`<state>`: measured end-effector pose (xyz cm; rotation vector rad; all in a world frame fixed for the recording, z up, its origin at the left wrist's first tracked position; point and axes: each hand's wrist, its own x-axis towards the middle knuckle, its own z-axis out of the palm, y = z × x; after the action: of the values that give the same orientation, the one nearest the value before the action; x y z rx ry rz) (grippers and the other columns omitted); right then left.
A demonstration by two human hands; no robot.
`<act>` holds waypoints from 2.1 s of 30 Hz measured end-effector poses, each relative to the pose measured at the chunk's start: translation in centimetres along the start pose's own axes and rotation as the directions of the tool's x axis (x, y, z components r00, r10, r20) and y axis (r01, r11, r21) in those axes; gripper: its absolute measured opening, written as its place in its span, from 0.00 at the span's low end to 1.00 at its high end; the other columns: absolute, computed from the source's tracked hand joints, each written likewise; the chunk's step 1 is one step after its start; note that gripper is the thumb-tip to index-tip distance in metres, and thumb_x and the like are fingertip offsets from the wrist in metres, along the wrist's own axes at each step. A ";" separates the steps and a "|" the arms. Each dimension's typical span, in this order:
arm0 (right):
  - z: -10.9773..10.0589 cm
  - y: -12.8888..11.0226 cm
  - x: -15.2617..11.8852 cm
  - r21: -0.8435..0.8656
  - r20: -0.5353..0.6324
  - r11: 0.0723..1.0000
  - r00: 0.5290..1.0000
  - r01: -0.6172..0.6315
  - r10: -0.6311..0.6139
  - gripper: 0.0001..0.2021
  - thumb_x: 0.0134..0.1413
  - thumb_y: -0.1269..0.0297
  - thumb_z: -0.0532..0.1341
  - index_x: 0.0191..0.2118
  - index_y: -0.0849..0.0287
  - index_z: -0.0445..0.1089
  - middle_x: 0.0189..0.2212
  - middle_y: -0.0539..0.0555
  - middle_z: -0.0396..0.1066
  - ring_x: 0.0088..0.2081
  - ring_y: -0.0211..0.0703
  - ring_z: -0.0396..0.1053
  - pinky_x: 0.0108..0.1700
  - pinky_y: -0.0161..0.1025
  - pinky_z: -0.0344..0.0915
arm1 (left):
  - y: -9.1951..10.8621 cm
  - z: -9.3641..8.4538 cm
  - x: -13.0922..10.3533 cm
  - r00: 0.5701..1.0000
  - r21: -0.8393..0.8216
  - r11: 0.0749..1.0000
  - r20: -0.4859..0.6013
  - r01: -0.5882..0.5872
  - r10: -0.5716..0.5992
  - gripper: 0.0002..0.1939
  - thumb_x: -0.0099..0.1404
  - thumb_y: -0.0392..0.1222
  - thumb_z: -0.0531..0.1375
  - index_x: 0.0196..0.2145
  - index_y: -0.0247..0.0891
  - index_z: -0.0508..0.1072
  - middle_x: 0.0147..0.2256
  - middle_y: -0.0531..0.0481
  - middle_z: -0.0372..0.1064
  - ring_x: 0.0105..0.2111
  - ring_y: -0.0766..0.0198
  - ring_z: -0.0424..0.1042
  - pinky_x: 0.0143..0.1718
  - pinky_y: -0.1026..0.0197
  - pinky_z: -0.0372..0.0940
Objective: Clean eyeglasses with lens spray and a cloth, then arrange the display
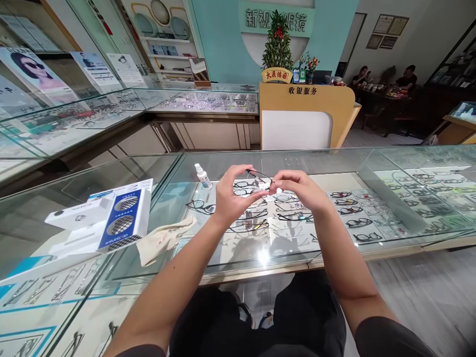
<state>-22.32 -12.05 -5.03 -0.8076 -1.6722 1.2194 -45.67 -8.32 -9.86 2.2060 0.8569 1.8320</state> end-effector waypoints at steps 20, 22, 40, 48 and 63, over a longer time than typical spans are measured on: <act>1.2 0.4 1.4 -0.277 -0.256 0.943 0.932 0.185 -0.258 0.28 0.53 0.45 0.78 0.51 0.50 0.69 0.44 0.52 0.76 0.43 0.46 0.71 0.53 0.49 0.67 | -0.1 -1.4 2.9 0.958 0.188 0.982 -0.280 -0.008 0.061 0.35 0.63 0.68 0.75 0.57 0.45 0.77 0.41 0.50 0.74 0.41 0.57 0.75 0.47 0.52 0.72; 0.6 -1.5 2.1 -0.350 -0.259 0.911 0.912 0.219 -0.319 0.25 0.54 0.45 0.77 0.49 0.51 0.71 0.42 0.51 0.76 0.43 0.46 0.71 0.52 0.48 0.68 | 0.6 -1.9 4.8 0.961 0.205 0.978 -0.260 -0.043 0.096 0.33 0.64 0.67 0.74 0.57 0.46 0.77 0.42 0.49 0.74 0.42 0.56 0.76 0.48 0.51 0.72; 0.6 -9.5 5.1 -0.631 -0.269 0.615 0.610 0.473 -0.746 0.21 0.65 0.51 0.73 0.61 0.40 0.75 0.59 0.55 0.72 0.63 0.54 0.72 0.66 0.56 0.76 | 4.6 -4.2 12.6 0.929 0.237 0.962 -0.307 -0.137 0.208 0.35 0.66 0.66 0.74 0.63 0.48 0.74 0.58 0.43 0.79 0.53 0.48 0.83 0.54 0.47 0.76; -0.3 -8.1 6.0 -0.570 -0.355 0.690 0.623 0.446 -0.697 0.29 0.64 0.47 0.73 0.66 0.42 0.69 0.66 0.56 0.71 0.68 0.55 0.71 0.71 0.58 0.74 | 4.0 -3.4 12.2 0.964 0.078 0.997 -0.266 0.019 0.003 0.29 0.66 0.62 0.75 0.58 0.46 0.77 0.53 0.44 0.81 0.45 0.56 0.83 0.41 0.56 0.76; 0.4 -6.9 7.4 -0.506 -0.443 0.788 0.678 0.351 -0.586 0.26 0.63 0.43 0.73 0.61 0.43 0.72 0.62 0.58 0.74 0.65 0.57 0.73 0.69 0.63 0.75 | 2.4 -2.4 11.8 0.934 0.150 0.987 -0.357 0.050 0.007 0.30 0.70 0.64 0.71 0.62 0.48 0.75 0.55 0.44 0.77 0.42 0.59 0.81 0.41 0.55 0.76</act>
<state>-25.60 -7.83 3.59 -0.7912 -1.4649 0.2131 -46.12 -4.86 1.87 1.9622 1.1188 2.2693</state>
